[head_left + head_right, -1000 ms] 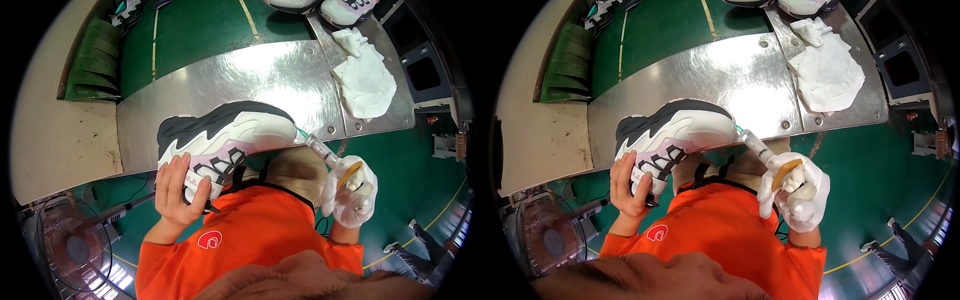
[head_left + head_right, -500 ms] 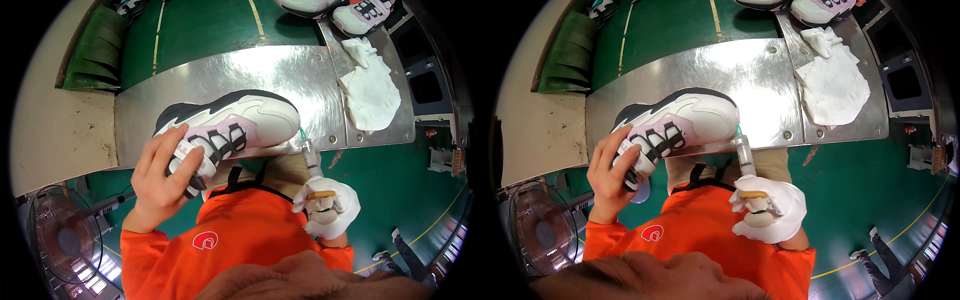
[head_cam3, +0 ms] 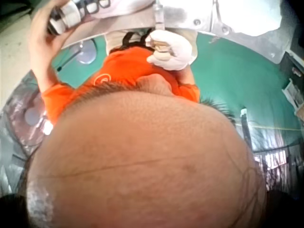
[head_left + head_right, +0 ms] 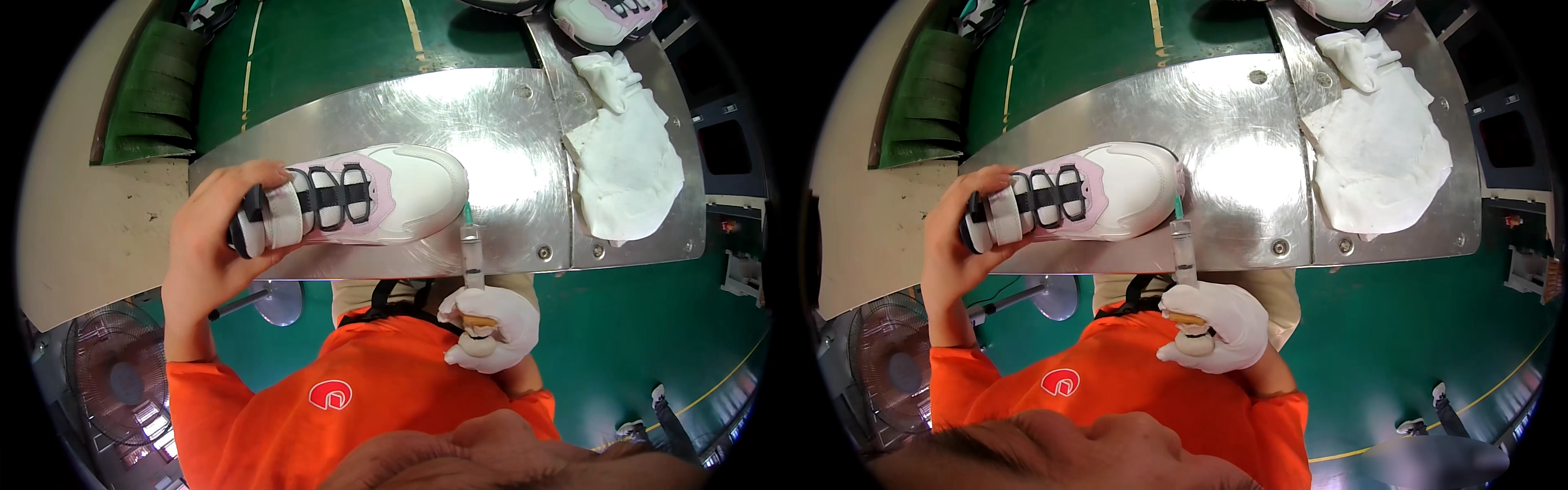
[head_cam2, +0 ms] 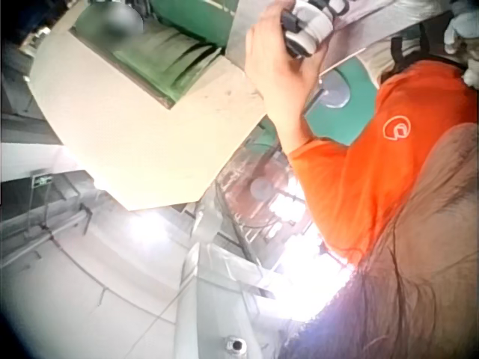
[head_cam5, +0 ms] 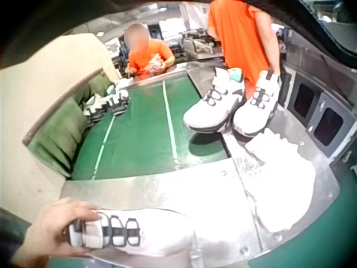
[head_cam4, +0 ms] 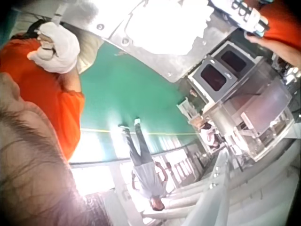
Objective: The person applies glue to the seams of white and pink sneakers using a syringe. They handle multiple shoes one by one, picking them up from a metal table, applying the adhesive to specific areas, and placing them back down.
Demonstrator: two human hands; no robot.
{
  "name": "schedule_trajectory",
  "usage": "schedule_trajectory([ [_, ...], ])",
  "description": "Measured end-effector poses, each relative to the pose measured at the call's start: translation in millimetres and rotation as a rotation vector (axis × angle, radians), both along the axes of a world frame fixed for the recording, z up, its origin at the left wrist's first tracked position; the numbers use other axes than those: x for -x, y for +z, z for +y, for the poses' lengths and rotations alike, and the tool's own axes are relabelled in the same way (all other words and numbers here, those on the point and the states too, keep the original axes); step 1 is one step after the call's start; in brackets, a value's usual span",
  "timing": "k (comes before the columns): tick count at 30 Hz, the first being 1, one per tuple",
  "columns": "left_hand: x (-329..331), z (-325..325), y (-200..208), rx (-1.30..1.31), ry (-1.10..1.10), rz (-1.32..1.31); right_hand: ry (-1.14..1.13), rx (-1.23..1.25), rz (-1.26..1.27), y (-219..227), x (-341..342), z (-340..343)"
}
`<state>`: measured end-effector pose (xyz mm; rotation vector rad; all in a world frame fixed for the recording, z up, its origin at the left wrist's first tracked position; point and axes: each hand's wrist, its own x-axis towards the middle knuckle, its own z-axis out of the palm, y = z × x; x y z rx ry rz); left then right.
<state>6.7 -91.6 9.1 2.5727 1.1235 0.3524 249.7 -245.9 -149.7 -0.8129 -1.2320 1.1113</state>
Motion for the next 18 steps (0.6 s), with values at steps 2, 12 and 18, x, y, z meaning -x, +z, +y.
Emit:
schedule_trajectory([
  [2,1,6,3,0.098,0.041,0.056,0.012,-0.054,-0.001,-11,1,5],
  [12,-13,24,20,0.286,0.036,0.157,-0.050,-0.121,-0.044,-28,4,4],
  [18,-22,74,52,0.629,-0.344,0.228,-0.055,-0.123,0.001,-27,5,0],
])
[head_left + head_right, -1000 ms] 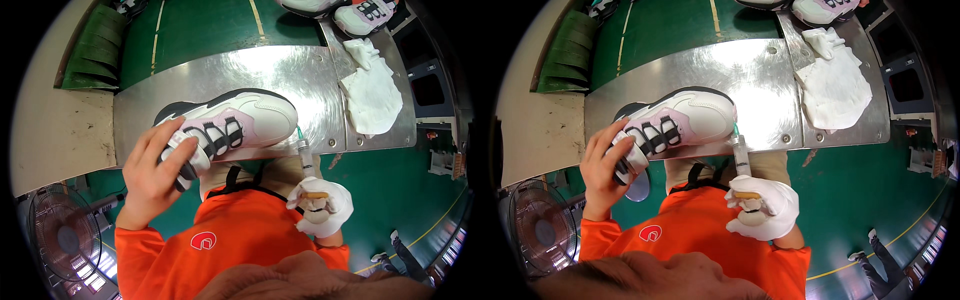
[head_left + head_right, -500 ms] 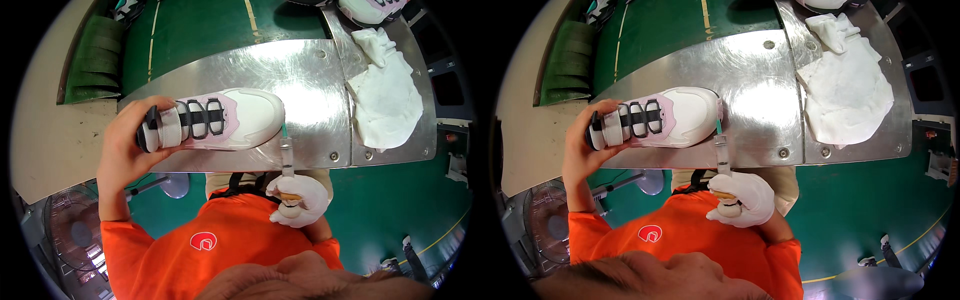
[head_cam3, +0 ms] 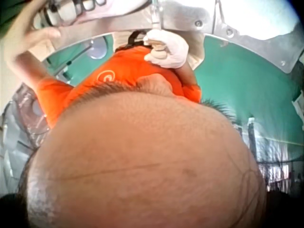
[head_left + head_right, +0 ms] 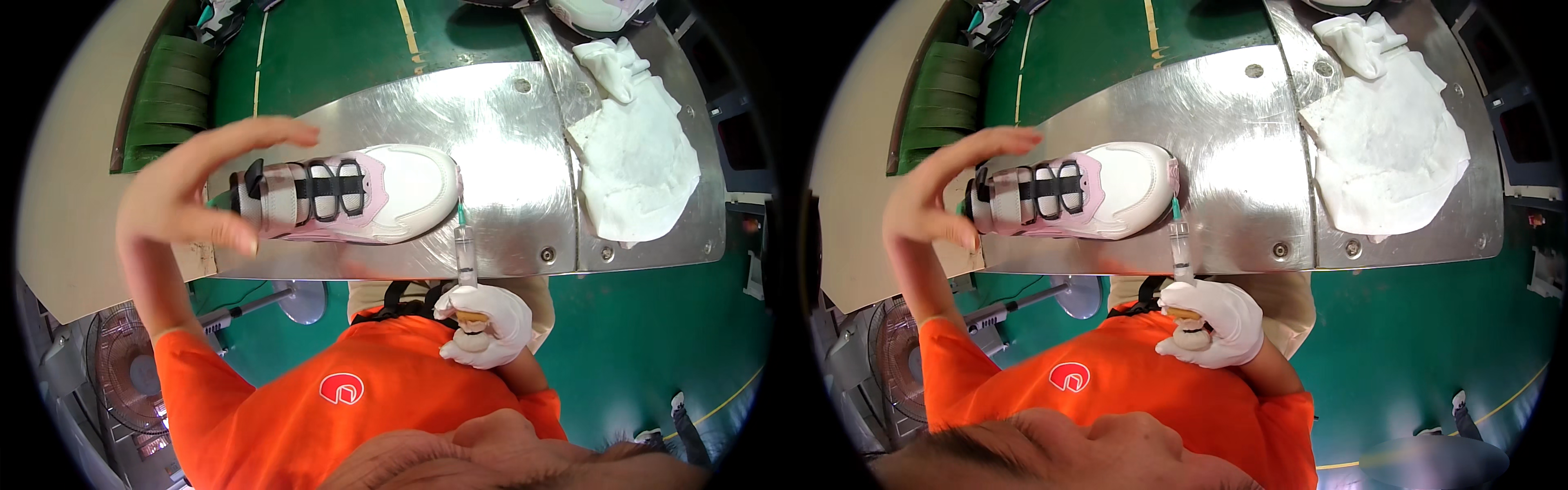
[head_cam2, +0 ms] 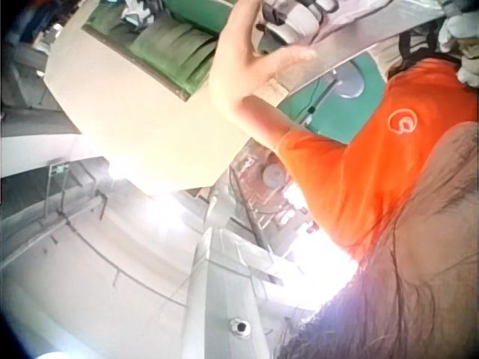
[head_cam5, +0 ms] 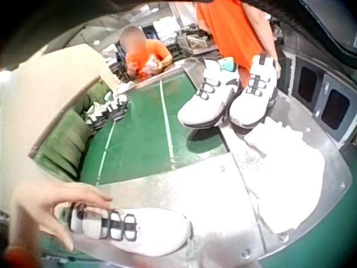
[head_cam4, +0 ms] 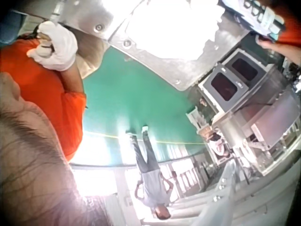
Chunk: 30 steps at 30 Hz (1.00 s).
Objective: The person applies glue to the seams of white and pink sneakers using a syringe. They handle multiple shoes one by one, picking them up from a metal table, applying the adhesive to specific areas, and placing them back down.
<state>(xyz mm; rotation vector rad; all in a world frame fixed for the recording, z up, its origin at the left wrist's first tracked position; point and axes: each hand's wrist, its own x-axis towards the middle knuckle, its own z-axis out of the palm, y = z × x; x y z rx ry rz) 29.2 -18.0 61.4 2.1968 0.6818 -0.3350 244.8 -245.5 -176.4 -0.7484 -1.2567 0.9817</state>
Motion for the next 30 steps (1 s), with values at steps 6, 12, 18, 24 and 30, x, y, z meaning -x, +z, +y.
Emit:
schedule_trajectory([
  [6,-89,39,-48,0.075,-0.165,0.157,0.055,0.121,0.173,-2,2,-8],
  [12,-121,30,-103,0.300,-0.386,0.226,0.186,0.286,0.467,12,-6,-17],
  [18,-80,-7,-32,0.042,-0.191,-0.158,0.306,0.328,0.484,84,-48,-6],
  [24,3,-33,-4,-0.028,0.194,-0.877,0.483,0.167,0.271,186,-37,42],
  [30,45,-34,-47,-0.025,0.531,-1.227,0.527,0.258,0.118,216,4,89],
])
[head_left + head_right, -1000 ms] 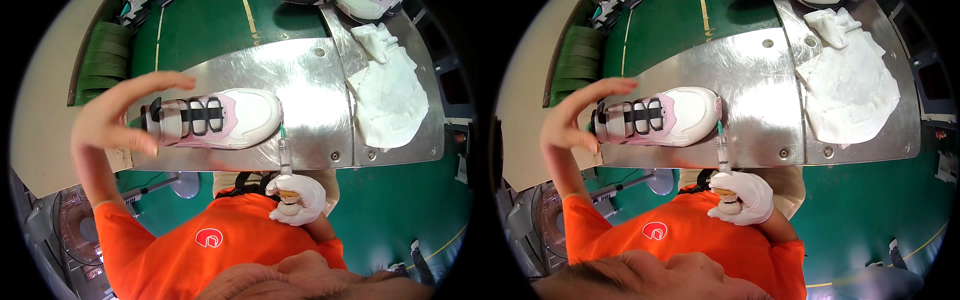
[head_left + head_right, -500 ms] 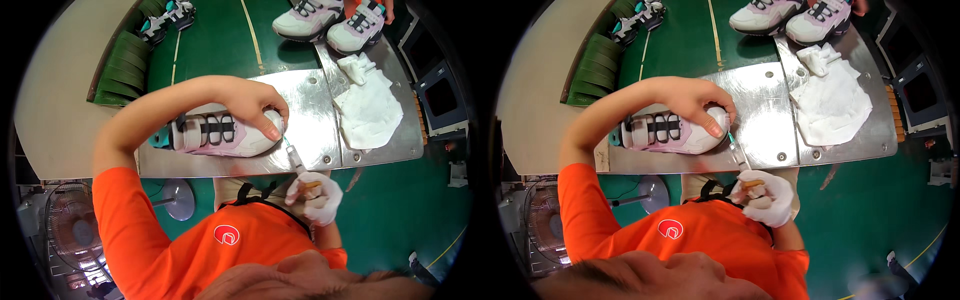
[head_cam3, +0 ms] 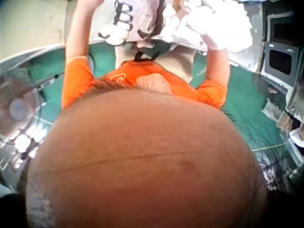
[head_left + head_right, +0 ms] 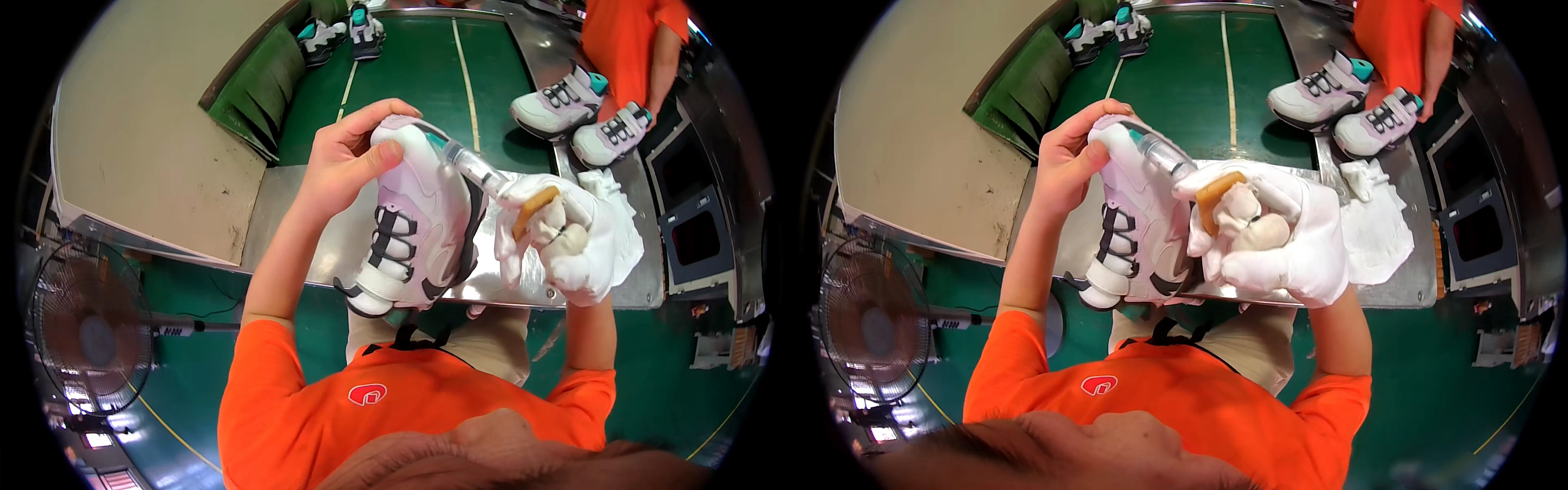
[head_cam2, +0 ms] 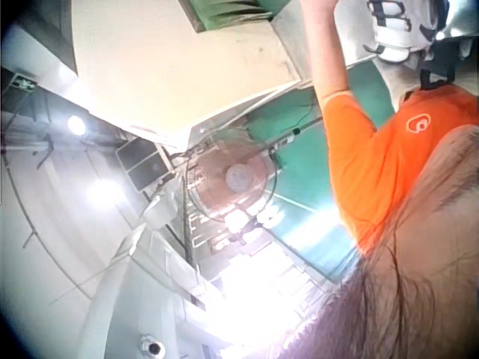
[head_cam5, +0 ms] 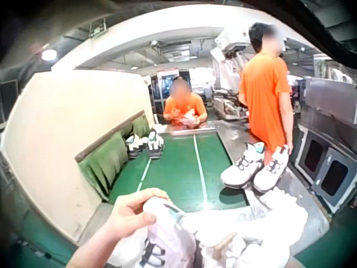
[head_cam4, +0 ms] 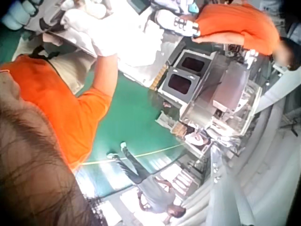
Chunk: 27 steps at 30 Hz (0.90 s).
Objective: The person applies glue to the seams of white and pink sneakers using a syringe. They handle multiple shoes one by one, picking them up from a metal table, applying the adhesive to specific areas, and placing them back down.
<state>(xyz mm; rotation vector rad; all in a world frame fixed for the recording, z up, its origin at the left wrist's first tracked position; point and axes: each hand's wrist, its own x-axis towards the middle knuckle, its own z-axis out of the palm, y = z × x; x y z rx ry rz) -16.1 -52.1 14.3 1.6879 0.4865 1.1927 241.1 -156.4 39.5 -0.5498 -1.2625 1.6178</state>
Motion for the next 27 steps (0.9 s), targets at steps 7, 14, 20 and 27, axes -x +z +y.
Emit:
schedule_trajectory([
  [7,26,18,-35,0.166,0.278,-0.137,-0.006,0.071,-0.002,-27,24,43],
  [14,36,31,-62,0.299,0.392,-0.236,-0.083,0.178,0.056,-55,39,61],
  [20,38,40,-80,0.394,0.450,-0.307,-0.115,0.282,0.103,-76,41,66],
  [27,42,41,-87,0.462,0.459,-0.321,-0.198,0.265,0.142,-93,38,56],
])
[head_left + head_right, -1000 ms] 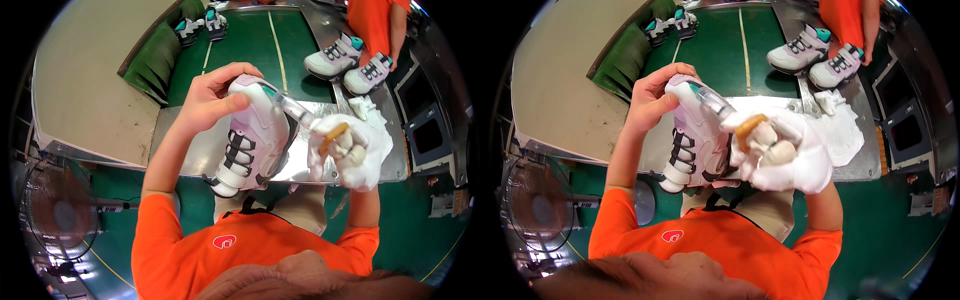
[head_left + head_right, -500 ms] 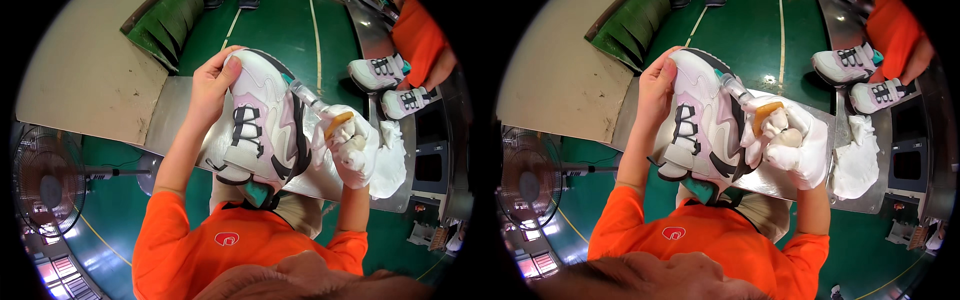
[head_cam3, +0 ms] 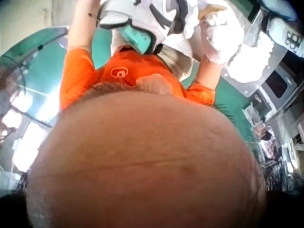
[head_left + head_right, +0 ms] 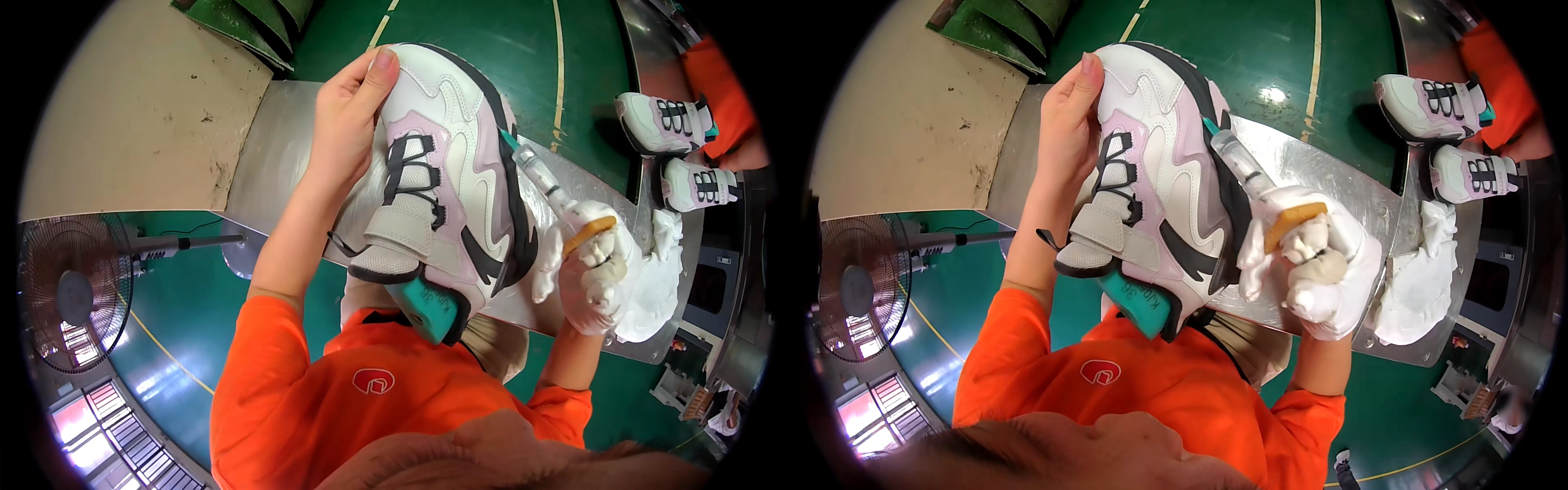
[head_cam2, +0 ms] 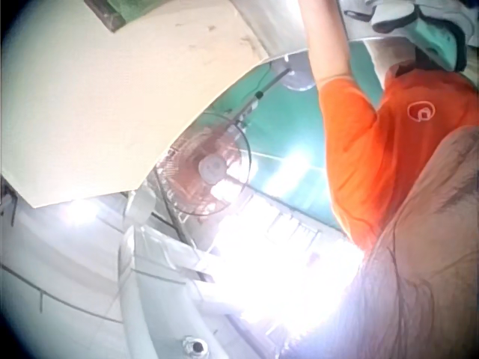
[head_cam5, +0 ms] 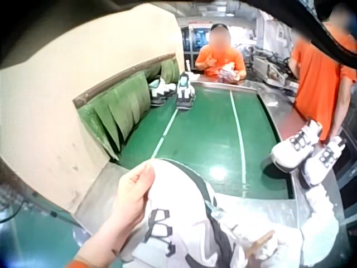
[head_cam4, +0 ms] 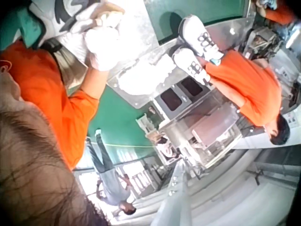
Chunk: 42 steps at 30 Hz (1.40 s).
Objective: The person applies glue to the seams of white and pink sneakers using a syringe. They handle multiple shoes one by one, picking them up from a metal table, applying the adhesive to specific areas, and placing them back down.
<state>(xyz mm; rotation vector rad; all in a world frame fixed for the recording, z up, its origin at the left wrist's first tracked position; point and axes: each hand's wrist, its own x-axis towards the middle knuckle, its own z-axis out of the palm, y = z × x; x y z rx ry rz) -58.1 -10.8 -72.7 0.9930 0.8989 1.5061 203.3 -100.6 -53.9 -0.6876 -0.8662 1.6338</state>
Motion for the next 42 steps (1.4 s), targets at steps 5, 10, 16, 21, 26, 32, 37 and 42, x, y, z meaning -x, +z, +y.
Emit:
schedule_trajectory([
  [5,1,2,-4,0.013,0.014,0.010,-0.064,-0.013,-0.132,-14,-21,-11],
  [10,3,2,-6,0.014,0.046,0.036,-0.074,-0.013,-0.201,-8,-25,-18],
  [16,0,-1,-4,0.007,0.073,0.001,0.024,-0.017,-0.161,10,-20,-22],
  [21,-1,-3,-3,0.012,0.075,-0.022,0.025,-0.039,-0.167,13,-22,-31],
  [26,0,-4,-4,0.013,0.095,-0.031,0.030,-0.018,-0.160,15,-24,-37],
  [32,-6,1,1,-0.010,0.054,-0.009,-0.225,-0.094,-0.076,-41,-72,-61],
  [37,-33,35,25,-0.054,-0.029,0.226,-0.420,-0.076,-0.245,-18,-66,-70],
  [42,-76,130,76,-0.351,0.011,0.604,-0.855,-0.252,-1.216,-63,-89,-92],
])
